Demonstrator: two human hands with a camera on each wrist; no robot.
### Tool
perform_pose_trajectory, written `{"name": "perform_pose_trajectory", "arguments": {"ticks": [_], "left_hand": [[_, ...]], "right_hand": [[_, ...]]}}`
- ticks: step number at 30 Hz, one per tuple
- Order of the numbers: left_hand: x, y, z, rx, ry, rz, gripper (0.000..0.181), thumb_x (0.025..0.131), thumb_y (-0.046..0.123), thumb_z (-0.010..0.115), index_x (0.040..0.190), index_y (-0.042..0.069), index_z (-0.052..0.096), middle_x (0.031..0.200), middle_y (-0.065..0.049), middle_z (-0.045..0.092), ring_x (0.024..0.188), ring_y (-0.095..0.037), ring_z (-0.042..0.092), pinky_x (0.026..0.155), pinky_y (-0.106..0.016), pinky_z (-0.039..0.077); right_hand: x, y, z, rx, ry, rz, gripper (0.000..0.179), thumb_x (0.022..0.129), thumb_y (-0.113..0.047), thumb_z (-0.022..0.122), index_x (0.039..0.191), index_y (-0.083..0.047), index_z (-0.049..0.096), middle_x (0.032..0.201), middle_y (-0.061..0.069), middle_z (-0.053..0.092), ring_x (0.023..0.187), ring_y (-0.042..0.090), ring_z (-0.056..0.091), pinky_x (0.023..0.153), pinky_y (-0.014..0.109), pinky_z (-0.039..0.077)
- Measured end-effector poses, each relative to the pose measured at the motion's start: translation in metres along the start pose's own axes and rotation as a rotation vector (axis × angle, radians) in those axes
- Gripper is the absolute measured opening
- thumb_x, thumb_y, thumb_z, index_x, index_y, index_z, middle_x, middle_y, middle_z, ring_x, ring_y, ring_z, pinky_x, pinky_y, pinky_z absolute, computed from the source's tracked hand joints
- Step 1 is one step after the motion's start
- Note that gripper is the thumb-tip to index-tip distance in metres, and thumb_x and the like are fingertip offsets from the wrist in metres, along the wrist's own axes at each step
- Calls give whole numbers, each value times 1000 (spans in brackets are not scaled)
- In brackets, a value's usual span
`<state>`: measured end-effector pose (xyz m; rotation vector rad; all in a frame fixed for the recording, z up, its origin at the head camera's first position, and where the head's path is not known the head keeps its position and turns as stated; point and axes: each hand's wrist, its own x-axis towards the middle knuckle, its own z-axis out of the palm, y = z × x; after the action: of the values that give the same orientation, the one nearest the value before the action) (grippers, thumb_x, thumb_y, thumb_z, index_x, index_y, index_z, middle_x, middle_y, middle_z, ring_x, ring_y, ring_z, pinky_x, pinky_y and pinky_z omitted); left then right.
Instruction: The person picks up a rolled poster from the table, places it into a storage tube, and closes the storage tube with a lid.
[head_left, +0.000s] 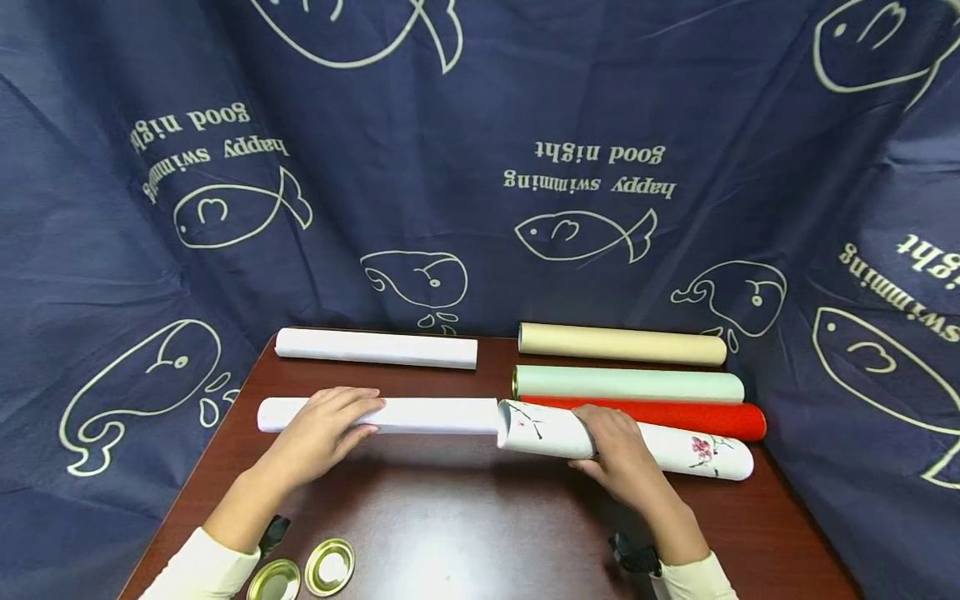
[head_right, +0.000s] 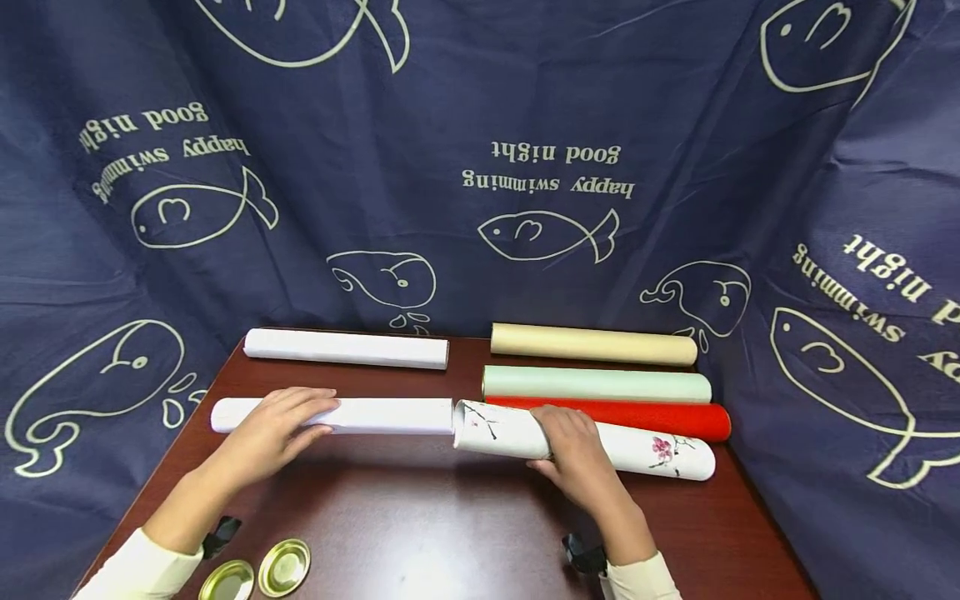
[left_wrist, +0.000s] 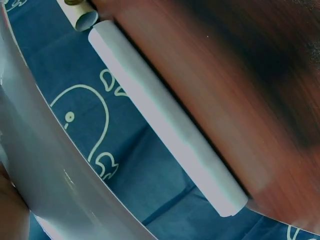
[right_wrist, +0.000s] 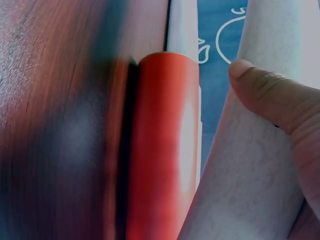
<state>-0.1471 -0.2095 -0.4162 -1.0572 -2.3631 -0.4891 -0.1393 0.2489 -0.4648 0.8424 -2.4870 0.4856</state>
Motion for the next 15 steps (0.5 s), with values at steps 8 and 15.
{"name": "perform_pose_trajectory", "arguments": {"ticks": [8, 15], "left_hand": [[4, 6, 4, 21, -6, 22, 44, 76, 14, 84, 118, 9, 70, 118, -10, 67, 107, -30, 64, 89, -52, 49], [17, 19, 12, 27, -53, 31, 38, 84, 19, 80, 120, 11, 70, 120, -10, 67, 110, -29, 63, 92, -49, 49]], "right_hand": [[3, 0, 4, -4, 25, -22, 82, 54, -10, 96, 125, -2, 55, 118, 13, 61, 109, 35, 57, 95, 53, 41], [5, -6, 9, 1, 0, -18, 83, 55, -13, 96, 126, -3, 56, 121, 13, 62, 113, 35, 57, 99, 53, 40]]}}
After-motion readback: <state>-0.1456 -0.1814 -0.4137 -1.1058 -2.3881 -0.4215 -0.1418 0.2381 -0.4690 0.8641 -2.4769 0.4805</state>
